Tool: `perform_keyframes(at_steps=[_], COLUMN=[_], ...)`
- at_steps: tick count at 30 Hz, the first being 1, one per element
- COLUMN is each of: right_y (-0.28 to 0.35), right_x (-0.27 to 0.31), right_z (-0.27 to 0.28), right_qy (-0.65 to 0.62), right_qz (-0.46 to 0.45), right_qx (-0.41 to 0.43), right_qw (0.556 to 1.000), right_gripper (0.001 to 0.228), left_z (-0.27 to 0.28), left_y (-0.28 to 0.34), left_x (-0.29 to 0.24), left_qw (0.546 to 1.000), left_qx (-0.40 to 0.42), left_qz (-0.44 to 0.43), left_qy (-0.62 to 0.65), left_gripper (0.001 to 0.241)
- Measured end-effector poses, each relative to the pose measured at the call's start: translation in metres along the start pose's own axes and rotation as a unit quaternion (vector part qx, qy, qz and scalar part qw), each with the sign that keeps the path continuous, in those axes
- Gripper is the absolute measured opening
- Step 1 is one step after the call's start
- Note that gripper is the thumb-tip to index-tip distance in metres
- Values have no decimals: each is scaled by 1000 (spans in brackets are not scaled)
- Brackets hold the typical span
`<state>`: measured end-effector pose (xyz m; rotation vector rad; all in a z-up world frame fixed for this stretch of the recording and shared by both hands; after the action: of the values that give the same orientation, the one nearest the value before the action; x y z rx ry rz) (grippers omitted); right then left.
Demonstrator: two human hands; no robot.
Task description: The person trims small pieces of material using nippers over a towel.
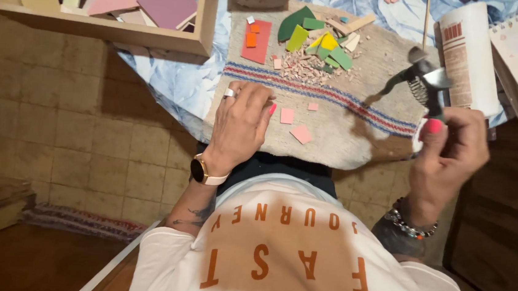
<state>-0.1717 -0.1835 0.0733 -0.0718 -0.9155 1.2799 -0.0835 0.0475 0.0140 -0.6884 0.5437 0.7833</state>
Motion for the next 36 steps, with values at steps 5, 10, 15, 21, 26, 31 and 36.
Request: perform_keyframes(at_steps=[5, 10, 15, 21, 26, 31, 36], right_y=[3, -1, -6, -7, -4, -5, -3], right_x=[1, 3, -5, -7, -10, -8, -9], right_z=[5, -1, -12, -20, -21, -21, -23], right_qy=[-60, -61, 7, -3, -16, -7, -7], right_qz=[-64, -69, -6, 3, -11, -9, 2], right_qx=[31, 70, 72, 69, 80, 90, 95], right_qw=[996, 993, 997, 998, 997, 996, 995], right_gripper=[26, 25, 24, 25, 26, 33, 33], left_z=[-2, -1, 0, 4, 4, -3, -4], left_y=[-4, -3, 0, 1, 0, 1, 1], left_x=[-6, -6, -6, -8, -7, -1, -4], left_qw=[1000, 1000, 999, 999, 999, 998, 998], left_qx=[14, 31, 31, 34, 37, 56, 62], left_qz=[0, -1, -4, -3, 0, 3, 2], left_qy=[10, 2, 13, -13, -13, -18, -21], left_gripper=[15, 17, 20, 12, 11, 29, 31])
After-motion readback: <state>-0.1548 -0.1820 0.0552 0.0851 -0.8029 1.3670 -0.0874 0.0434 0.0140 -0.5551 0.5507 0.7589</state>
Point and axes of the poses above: each hand's wrist, its own y-axis away from the middle knuckle, its own z-axis out of the back of the hand, x = y × z, the point moved 1 cm from there along -y, towards the middle knuckle, and after that the axes turned 9 degrees about y, right-handed, at the moved point
